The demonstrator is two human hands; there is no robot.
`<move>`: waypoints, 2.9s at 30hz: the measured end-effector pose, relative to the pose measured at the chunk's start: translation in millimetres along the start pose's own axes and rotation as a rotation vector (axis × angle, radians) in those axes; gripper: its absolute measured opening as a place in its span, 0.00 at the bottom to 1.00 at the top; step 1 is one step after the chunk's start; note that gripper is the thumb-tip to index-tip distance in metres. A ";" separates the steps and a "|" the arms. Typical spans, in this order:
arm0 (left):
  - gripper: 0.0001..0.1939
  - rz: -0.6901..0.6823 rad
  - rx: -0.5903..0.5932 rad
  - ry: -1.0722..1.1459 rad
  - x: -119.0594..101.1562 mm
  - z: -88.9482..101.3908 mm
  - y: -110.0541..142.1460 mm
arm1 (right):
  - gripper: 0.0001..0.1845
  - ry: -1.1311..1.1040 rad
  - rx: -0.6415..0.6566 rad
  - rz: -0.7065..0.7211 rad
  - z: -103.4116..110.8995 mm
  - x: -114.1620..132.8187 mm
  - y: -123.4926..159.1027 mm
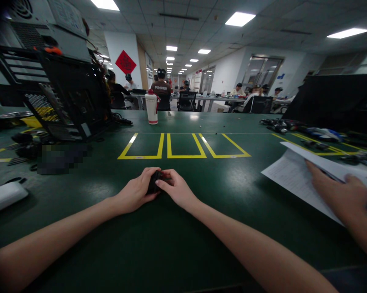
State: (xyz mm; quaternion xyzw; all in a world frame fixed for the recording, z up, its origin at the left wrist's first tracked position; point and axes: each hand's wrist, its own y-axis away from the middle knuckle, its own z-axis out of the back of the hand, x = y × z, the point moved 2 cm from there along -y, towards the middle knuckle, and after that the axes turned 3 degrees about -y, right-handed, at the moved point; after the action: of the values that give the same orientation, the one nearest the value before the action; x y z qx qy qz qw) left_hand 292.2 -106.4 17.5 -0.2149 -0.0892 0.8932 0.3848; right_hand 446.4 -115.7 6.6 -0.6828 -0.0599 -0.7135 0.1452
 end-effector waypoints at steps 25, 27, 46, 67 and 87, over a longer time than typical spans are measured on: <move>0.32 -0.001 0.007 0.006 -0.7 0.7 0.2 | 0.13 -0.068 0.057 0.051 -2.0 6.0 3.9; 0.31 -0.004 0.001 0.005 -0.2 0.2 0.5 | 0.10 -0.058 0.041 0.062 -2.8 5.3 3.4; 0.32 -0.002 -0.002 -0.005 1.3 -1.9 -0.3 | 0.11 -0.025 0.049 0.070 -2.6 4.8 3.5; 0.31 -0.006 -0.010 -0.018 2.3 -3.3 -0.6 | 0.08 -0.017 0.044 0.065 -0.7 7.4 1.8; 0.31 -0.010 0.006 -0.001 0.1 0.7 0.7 | 0.10 0.023 0.095 0.063 0.8 10.9 2.9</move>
State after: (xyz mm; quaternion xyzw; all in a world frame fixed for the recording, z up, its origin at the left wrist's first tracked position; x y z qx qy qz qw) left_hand 291.3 -106.8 17.9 -0.2129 -0.0877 0.8916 0.3898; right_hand 447.7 -119.6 17.1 -0.6685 -0.0704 -0.7127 0.2006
